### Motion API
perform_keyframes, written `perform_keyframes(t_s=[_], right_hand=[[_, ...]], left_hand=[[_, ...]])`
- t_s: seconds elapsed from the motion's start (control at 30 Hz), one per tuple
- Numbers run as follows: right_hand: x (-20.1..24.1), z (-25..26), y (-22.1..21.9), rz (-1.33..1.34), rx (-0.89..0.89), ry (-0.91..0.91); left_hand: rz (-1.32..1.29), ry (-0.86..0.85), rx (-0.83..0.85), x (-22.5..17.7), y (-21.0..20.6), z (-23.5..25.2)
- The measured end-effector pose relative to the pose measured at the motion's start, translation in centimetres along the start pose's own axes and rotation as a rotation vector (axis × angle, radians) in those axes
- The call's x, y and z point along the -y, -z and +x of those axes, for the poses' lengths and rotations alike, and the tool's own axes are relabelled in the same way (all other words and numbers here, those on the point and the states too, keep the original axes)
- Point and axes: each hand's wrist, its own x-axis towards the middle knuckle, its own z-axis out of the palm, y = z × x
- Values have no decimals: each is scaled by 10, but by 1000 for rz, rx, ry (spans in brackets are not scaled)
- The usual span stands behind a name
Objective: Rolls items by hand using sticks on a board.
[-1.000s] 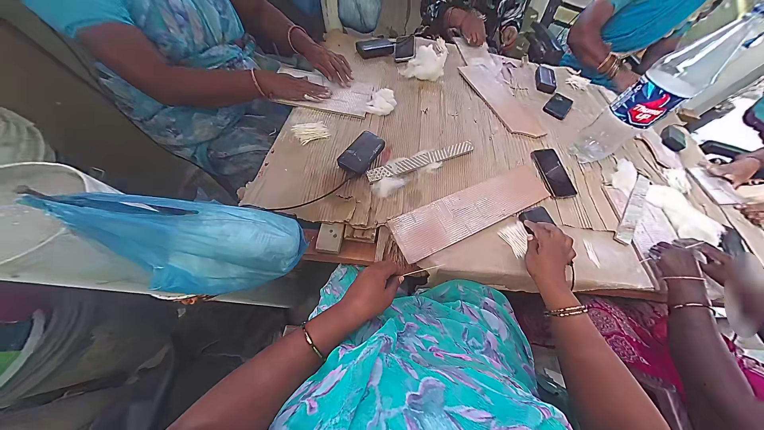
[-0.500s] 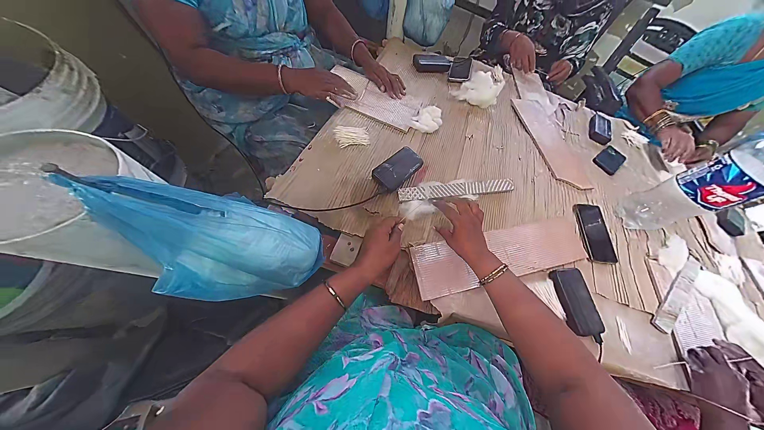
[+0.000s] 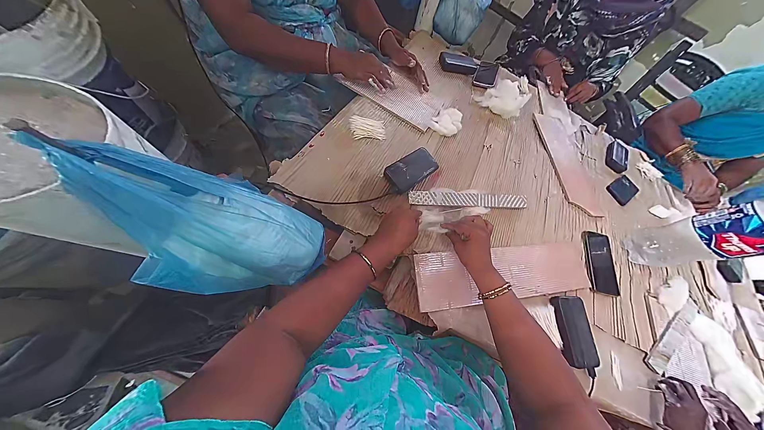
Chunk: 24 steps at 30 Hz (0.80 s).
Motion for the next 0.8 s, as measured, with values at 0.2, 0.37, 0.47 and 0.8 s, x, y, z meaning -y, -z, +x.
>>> perform_keyframes(t_s=[0.2, 0.37, 0.47, 0.8], right_hand=[[23, -19, 45, 534, -232, -643], [60, -29, 92, 913, -226, -838], [79, -45, 111, 952, -143, -762], [116, -96, 141, 903, 39, -599]], left_hand=[[-14, -11, -48, 4, -11, 5], [-282, -37, -133, -15, 5, -21], [-396, -66, -130, -45, 21, -60], [-905, -152, 187, -83, 21, -131]])
